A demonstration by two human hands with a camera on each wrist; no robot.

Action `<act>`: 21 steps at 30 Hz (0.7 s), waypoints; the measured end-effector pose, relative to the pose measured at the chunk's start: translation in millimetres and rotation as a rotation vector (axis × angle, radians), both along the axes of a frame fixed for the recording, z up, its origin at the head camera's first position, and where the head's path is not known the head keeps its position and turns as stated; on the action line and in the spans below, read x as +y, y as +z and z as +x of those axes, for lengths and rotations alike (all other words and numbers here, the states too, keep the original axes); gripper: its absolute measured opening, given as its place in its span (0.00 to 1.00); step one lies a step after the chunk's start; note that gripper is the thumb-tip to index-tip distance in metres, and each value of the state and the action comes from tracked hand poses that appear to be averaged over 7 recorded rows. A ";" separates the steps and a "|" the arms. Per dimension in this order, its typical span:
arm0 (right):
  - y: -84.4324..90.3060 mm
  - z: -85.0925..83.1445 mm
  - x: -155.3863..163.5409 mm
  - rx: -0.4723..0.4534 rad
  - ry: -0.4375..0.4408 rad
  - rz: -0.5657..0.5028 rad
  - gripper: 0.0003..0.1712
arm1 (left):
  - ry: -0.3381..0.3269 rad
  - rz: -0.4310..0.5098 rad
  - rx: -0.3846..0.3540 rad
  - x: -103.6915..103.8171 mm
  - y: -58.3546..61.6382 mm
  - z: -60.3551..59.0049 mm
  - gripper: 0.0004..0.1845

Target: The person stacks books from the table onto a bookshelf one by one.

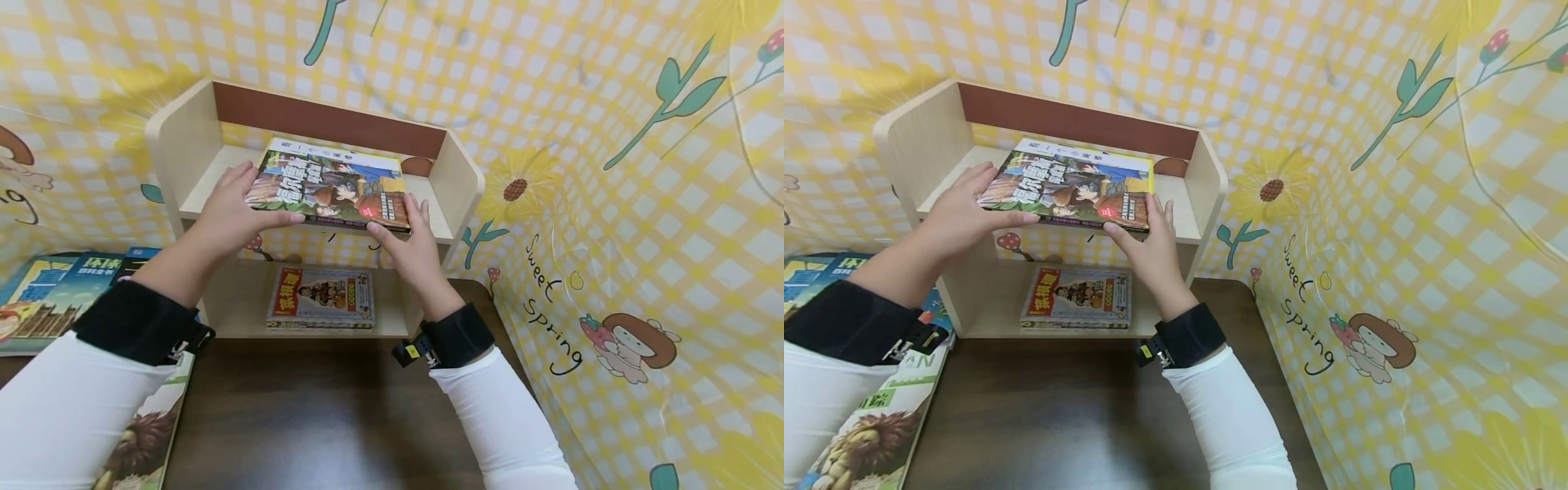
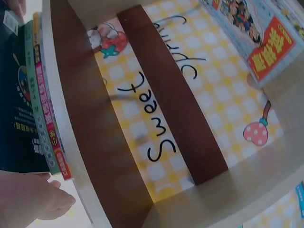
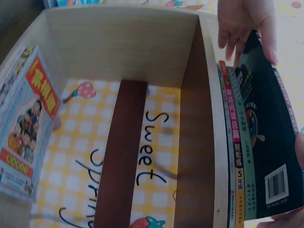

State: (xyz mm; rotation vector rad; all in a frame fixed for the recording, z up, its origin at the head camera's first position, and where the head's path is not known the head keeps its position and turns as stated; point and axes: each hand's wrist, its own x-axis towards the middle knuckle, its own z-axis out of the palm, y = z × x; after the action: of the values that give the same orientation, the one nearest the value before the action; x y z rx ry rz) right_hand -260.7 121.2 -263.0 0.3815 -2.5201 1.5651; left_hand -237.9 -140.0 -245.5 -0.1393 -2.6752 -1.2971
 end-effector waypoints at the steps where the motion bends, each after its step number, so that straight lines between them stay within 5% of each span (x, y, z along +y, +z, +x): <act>1: 0.7 -1.2 0.5 -0.007 -0.001 0.018 0.50 | 0.003 -0.016 0.000 -0.3 -0.1 -0.6 0.60; 12: 13.3 -17.1 1.3 -0.021 0.013 0.201 0.49 | -0.039 -0.175 -0.021 -8.7 8.8 -19.2 0.59; 21: 26.7 -28.8 -3.0 -0.107 0.007 0.264 0.49 | -0.025 -0.096 -0.066 -9.2 10.5 -30.0 0.61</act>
State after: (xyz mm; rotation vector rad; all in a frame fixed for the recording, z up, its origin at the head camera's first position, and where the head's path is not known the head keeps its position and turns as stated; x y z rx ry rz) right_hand -289.5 118.1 -236.3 0.3457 -2.8192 1.2883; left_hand -267.9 -149.2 -235.0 -0.1445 -2.8013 -1.2005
